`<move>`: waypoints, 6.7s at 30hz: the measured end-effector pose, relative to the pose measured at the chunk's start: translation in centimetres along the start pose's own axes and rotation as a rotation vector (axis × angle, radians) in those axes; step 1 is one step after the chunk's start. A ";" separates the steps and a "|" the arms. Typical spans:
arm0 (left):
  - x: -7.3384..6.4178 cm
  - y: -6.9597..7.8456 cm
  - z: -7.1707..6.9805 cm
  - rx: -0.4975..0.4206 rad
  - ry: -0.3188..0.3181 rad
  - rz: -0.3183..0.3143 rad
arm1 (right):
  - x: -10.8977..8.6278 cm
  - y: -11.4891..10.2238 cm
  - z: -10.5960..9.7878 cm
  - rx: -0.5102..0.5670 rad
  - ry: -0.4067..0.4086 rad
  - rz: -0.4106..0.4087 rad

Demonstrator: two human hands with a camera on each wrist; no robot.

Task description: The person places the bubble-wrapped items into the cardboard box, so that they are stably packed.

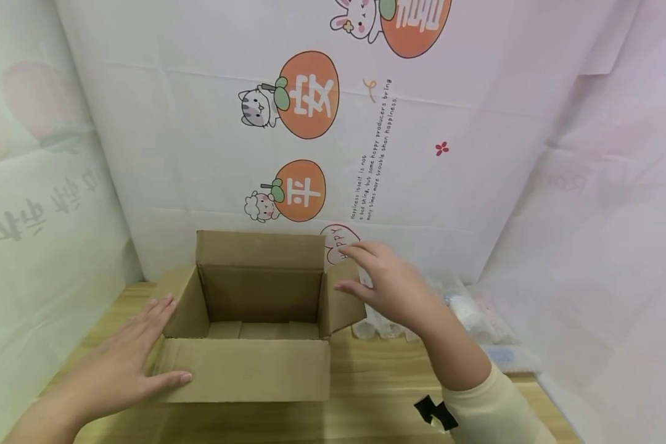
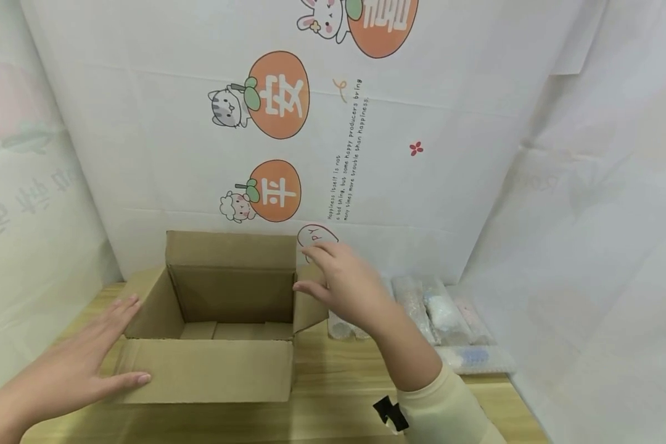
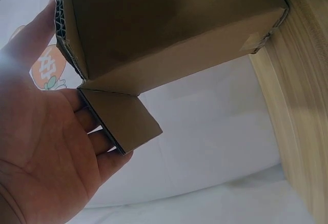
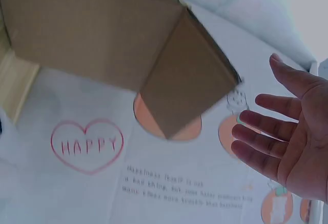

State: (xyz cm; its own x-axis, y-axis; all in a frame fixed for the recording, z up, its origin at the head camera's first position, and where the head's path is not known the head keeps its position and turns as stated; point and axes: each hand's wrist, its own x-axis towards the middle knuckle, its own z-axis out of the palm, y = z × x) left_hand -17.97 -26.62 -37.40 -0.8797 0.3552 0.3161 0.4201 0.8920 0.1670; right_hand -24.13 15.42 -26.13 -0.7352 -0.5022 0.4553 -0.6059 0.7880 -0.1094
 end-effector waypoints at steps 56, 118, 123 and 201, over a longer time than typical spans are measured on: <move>0.0 -0.1 0.0 0.020 0.008 0.007 | -17.8 22.0 2.8 -0.117 -0.439 0.467; -0.1 -0.1 0.0 0.016 0.010 0.001 | -18.8 23.4 3.6 -0.168 -0.414 0.413; -0.1 0.0 0.2 0.005 -0.004 -0.013 | -17.9 22.5 2.5 -0.117 -0.436 0.423; 0.0 0.0 0.1 -0.008 -0.008 -0.001 | -3.6 7.3 -2.3 -0.104 0.033 0.106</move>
State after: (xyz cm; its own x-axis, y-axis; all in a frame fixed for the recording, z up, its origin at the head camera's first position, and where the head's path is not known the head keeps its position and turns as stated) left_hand -17.97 -26.64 -37.51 -0.8820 0.3564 0.3084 0.4207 0.8903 0.1744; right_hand -25.19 23.84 -26.56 -0.7821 -0.4038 0.4746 -0.4896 0.8693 -0.0672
